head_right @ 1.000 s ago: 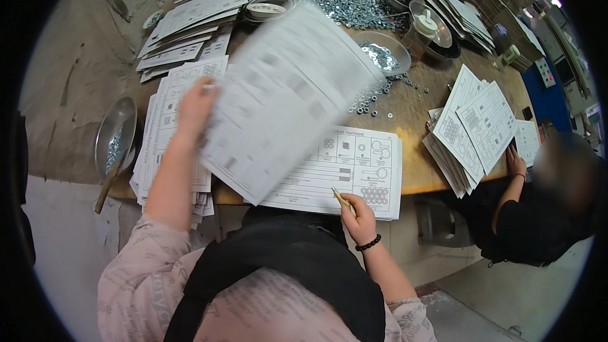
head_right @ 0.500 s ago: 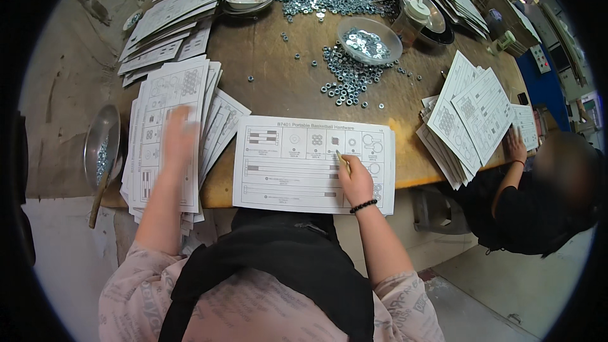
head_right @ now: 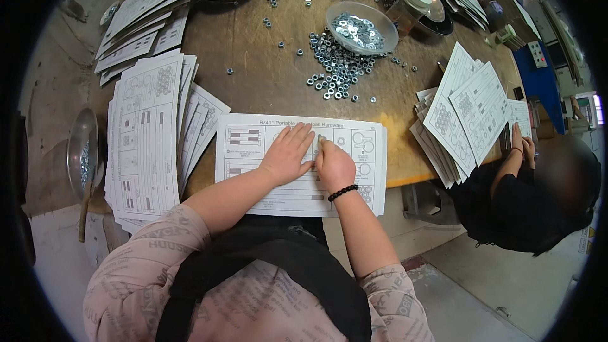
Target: The person repeatedly marks printed instruction sheets with a pencil, then stacks the completed sheets. The person handles the sheets one at a time, marking specific areas before placing them in a growing pile.
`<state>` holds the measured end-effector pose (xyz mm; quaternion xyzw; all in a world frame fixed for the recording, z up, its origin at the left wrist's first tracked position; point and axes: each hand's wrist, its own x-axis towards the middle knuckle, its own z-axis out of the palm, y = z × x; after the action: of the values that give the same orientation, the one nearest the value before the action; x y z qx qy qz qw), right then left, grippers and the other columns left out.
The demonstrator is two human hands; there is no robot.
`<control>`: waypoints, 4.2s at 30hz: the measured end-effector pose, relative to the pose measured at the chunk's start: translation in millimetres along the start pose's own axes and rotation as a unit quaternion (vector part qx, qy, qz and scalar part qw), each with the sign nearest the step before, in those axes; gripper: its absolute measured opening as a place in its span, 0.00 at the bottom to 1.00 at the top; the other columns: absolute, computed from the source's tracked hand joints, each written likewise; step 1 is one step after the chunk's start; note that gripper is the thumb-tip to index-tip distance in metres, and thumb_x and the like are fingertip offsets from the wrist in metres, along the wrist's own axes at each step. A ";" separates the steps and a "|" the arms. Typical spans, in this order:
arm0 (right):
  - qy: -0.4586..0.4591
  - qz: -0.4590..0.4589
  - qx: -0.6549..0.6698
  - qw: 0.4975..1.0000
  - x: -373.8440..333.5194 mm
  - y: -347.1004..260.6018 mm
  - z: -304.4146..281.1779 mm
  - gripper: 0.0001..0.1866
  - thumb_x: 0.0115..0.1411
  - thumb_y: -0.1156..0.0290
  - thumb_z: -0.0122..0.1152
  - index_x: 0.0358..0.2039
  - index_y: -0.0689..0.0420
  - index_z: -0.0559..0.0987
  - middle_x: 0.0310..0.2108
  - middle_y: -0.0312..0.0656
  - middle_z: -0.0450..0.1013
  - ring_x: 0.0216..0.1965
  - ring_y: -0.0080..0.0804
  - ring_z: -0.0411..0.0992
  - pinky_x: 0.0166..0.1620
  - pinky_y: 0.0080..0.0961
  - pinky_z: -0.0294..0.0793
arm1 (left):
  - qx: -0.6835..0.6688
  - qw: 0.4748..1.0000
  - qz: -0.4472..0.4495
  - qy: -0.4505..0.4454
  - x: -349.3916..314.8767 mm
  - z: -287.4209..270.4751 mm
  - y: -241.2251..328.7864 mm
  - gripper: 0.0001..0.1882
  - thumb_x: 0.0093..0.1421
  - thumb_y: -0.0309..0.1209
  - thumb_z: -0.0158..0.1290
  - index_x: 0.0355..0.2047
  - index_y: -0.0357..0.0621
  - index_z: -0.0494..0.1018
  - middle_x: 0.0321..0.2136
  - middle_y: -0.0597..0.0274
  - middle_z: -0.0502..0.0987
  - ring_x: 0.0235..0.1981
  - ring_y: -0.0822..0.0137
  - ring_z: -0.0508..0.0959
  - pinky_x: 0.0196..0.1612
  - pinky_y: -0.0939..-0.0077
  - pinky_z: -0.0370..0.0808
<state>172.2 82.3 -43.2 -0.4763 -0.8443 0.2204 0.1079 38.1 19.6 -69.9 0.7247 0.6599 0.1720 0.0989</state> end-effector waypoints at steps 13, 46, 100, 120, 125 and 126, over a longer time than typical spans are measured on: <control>-0.093 0.022 -0.050 0.994 -10.8 -6.5 -2.3 0.10 0.52 0.69 0.49 0.35 0.56 0.72 0.20 0.49 0.72 0.23 0.47 0.71 0.26 0.39 0.69 | 0.014 1.000 -0.009 0.001 3.1 -1.2 1.2 0.32 0.50 0.43 0.48 0.53 0.38 0.59 0.55 0.51 0.57 0.58 0.56 0.55 0.59 0.62 0.49; -0.013 0.095 0.024 0.995 -2.7 9.9 -5.8 0.09 0.55 0.65 0.46 0.31 0.55 0.72 0.20 0.51 0.71 0.24 0.51 0.70 0.28 0.42 0.68 | 0.024 0.999 -0.003 0.027 4.4 3.2 2.8 0.27 0.49 0.42 0.50 0.51 0.57 0.63 0.54 0.53 0.59 0.57 0.57 0.57 0.57 0.60 0.51; -0.010 0.053 0.383 0.922 -124.3 37.5 -19.1 0.13 0.54 0.73 0.50 0.40 0.61 0.71 0.35 0.43 0.71 0.36 0.29 0.70 0.40 0.21 0.67 | -0.180 0.811 -0.376 0.411 -161.0 -246.5 -190.6 0.14 0.54 0.32 0.50 0.39 0.37 0.70 0.30 0.60 0.75 0.31 0.72 0.72 0.36 0.80 0.68; -0.014 0.038 0.105 0.994 -16.5 -15.7 -16.1 0.12 0.54 0.66 0.49 0.37 0.55 0.74 0.29 0.49 0.73 0.32 0.45 0.71 0.34 0.35 0.70 | -0.019 0.998 -0.062 0.002 -28.6 -14.7 9.0 0.30 0.51 0.39 0.50 0.53 0.41 0.59 0.55 0.52 0.57 0.59 0.57 0.54 0.59 0.60 0.49; -0.024 0.006 0.029 0.999 -13.7 -4.7 -1.5 0.10 0.54 0.66 0.49 0.34 0.56 0.74 0.27 0.47 0.73 0.29 0.44 0.72 0.32 0.35 0.70 | 0.009 0.999 -0.037 -0.013 -27.3 -5.9 6.2 0.32 0.52 0.43 0.48 0.54 0.41 0.58 0.56 0.54 0.56 0.59 0.58 0.52 0.60 0.61 0.47; -0.021 -0.002 0.027 0.999 -12.6 -3.5 1.2 0.10 0.54 0.66 0.49 0.34 0.56 0.74 0.26 0.46 0.73 0.28 0.44 0.71 0.31 0.35 0.70 | 0.014 0.999 -0.038 -0.014 -27.2 -5.2 5.5 0.32 0.52 0.43 0.48 0.54 0.41 0.57 0.56 0.54 0.56 0.59 0.58 0.52 0.60 0.61 0.47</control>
<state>175.7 69.7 -42.2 -0.4666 -0.8412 0.2527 0.1038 39.3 -8.4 -66.3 0.7029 0.6876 0.1490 0.1046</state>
